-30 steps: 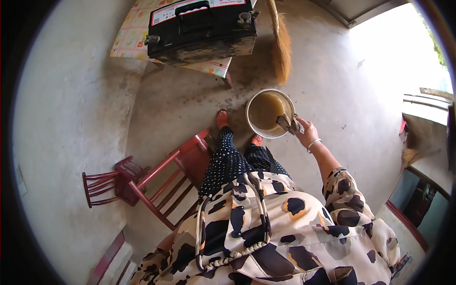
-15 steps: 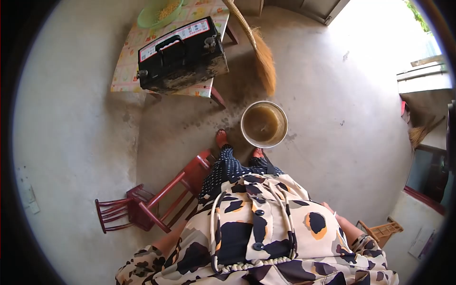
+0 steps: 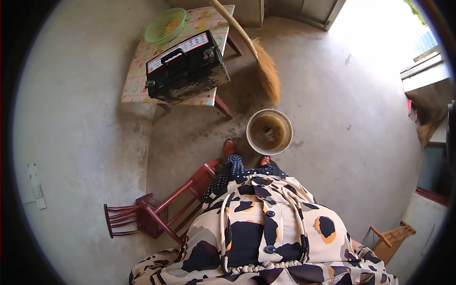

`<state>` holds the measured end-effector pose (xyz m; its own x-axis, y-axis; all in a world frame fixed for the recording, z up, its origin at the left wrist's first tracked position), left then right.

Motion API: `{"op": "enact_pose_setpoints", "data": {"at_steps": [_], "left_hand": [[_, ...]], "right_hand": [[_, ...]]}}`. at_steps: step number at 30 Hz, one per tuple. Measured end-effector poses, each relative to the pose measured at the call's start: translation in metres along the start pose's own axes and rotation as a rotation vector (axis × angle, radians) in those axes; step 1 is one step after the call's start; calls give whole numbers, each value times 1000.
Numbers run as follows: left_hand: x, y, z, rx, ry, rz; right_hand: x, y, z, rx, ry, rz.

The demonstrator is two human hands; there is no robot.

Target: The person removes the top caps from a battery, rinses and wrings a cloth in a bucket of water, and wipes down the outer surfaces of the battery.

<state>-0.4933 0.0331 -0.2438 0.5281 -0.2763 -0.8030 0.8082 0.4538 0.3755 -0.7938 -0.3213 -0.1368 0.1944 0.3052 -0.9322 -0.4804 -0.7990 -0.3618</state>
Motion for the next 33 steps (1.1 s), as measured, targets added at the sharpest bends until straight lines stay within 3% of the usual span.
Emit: {"op": "enact_pose_setpoints", "data": {"at_steps": [3, 4, 8, 17, 20, 23, 25, 28, 33], "left_hand": [[-5, -3, -6, -14, -1, 17], [-7, -4, -7, -16, -1, 21], [-14, -9, -5, -23, 3, 23], [-22, -2, -4, -17, -21, 36], [-22, 3, 0, -5, -34, 44], [-23, 15, 2, 8, -42, 53], [-19, 27, 2, 29, -48, 64], [-26, 43, -3, 73, -30, 41], [-1, 67, 2, 131, -84, -48]], "right_hand": [[-41, 144, -58, -69, -14, -6], [-47, 162, -76, -89, -18, -9], [-40, 95, -143, -160, -45, -13], [-62, 43, -182, -291, -62, -28], [-116, -17, -227, -4, 26, -644], [-99, -14, -237, -122, -84, -631], [-65, -8, -241, -192, 63, -648], [-40, -16, -229, -199, 85, -519], [-92, -48, -236, 473, 330, -255]]}}
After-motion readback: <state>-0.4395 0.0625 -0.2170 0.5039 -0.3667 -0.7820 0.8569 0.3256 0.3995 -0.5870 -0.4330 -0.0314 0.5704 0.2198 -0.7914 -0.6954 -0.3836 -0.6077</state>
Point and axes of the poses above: each hand's wrist, its own x-axis towards the middle knuckle, its own y-axis out of the back of the hand, z = x × y, the point moved 9 cm from there along x, towards the middle knuckle, and after that the axes turned 10 degrees about x, right-handed, at the moved point
